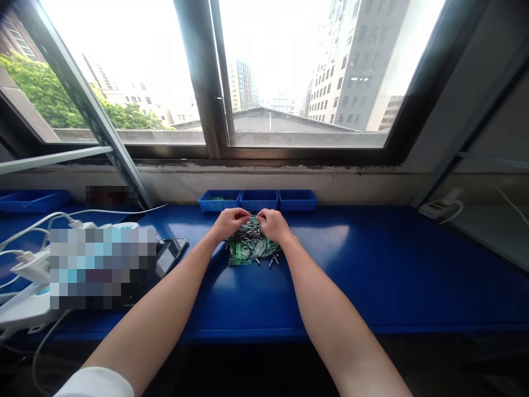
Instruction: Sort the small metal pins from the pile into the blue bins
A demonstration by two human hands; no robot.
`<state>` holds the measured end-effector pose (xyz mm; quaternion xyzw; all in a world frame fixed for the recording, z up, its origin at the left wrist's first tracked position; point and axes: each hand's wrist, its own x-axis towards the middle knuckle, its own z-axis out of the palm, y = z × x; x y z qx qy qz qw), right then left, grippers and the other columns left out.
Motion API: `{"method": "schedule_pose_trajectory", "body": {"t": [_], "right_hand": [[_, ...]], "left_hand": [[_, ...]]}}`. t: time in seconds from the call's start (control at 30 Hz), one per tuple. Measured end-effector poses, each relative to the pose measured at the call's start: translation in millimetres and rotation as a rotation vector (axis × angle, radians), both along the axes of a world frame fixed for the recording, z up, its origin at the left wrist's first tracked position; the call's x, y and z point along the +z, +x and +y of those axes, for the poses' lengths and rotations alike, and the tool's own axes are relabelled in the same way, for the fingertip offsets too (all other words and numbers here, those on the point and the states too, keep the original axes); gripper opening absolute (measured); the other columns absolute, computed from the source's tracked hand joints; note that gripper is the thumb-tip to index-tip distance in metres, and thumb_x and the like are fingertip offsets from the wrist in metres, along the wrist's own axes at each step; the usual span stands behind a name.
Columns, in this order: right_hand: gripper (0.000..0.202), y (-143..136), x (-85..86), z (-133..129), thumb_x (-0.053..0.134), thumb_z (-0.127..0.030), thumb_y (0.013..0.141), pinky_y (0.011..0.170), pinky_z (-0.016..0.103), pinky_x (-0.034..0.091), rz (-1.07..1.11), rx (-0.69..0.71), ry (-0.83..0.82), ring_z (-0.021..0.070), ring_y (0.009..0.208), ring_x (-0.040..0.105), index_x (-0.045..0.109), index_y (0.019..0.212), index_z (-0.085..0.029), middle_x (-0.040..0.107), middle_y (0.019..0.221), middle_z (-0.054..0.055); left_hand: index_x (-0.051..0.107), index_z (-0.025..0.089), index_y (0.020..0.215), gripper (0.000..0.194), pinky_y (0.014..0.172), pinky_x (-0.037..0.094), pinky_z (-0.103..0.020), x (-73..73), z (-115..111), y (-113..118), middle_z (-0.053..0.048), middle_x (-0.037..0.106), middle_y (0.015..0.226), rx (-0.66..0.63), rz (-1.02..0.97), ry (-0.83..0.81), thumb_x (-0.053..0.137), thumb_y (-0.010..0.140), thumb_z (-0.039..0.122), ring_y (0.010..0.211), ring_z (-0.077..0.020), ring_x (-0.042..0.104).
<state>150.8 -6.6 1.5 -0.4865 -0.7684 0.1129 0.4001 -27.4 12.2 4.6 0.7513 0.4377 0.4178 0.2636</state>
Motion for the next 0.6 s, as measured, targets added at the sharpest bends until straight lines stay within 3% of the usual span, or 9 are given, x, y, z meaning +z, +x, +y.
{"method": "schedule_pose_trajectory", "body": {"t": [0.17, 0.33, 0.6], "right_hand": [[0.021, -1.9, 0.9, -3.1, 0.048, -0.027, 0.084, 0.066, 0.025, 0.045, 0.073, 0.058, 0.028, 0.0151, 0.074, 0.060, 0.067, 0.091, -0.021, 0.067, 0.080, 0.002], [0.025, -3.5, 3.1, -6.1, 0.052, -0.027, 0.082, 0.070, 0.027, 0.047, 0.099, 0.084, 0.065, 0.0160, 0.077, 0.061, 0.068, 0.100, -0.022, 0.069, 0.083, 0.003], [0.023, -4.3, 0.6, -3.1, 0.047, -0.027, 0.086, 0.072, 0.029, 0.046, 0.043, 0.026, 0.082, 0.0183, 0.082, 0.061, 0.069, 0.093, -0.022, 0.069, 0.085, 0.004]], "left_hand": [[0.068, 0.017, 0.080, 0.020, 0.063, 0.045, -0.026, 0.3, -0.1, 1.8, -0.004, 0.068, 0.075, 0.093, 0.000, 0.046, 0.056, 0.076, 0.032, 0.069, -0.0165, 0.060], [0.065, 0.016, 0.074, 0.021, 0.056, 0.043, -0.025, -0.9, 3.3, 0.0, -0.003, 0.064, 0.065, 0.107, -0.080, 0.009, 0.055, 0.077, 0.034, 0.058, -0.0143, 0.055], [0.064, 0.018, 0.071, 0.023, 0.057, 0.040, -0.026, 3.9, -3.8, 6.4, -0.003, 0.066, 0.067, 0.212, 0.012, 0.018, 0.051, 0.081, 0.034, 0.060, -0.0155, 0.056]]}}
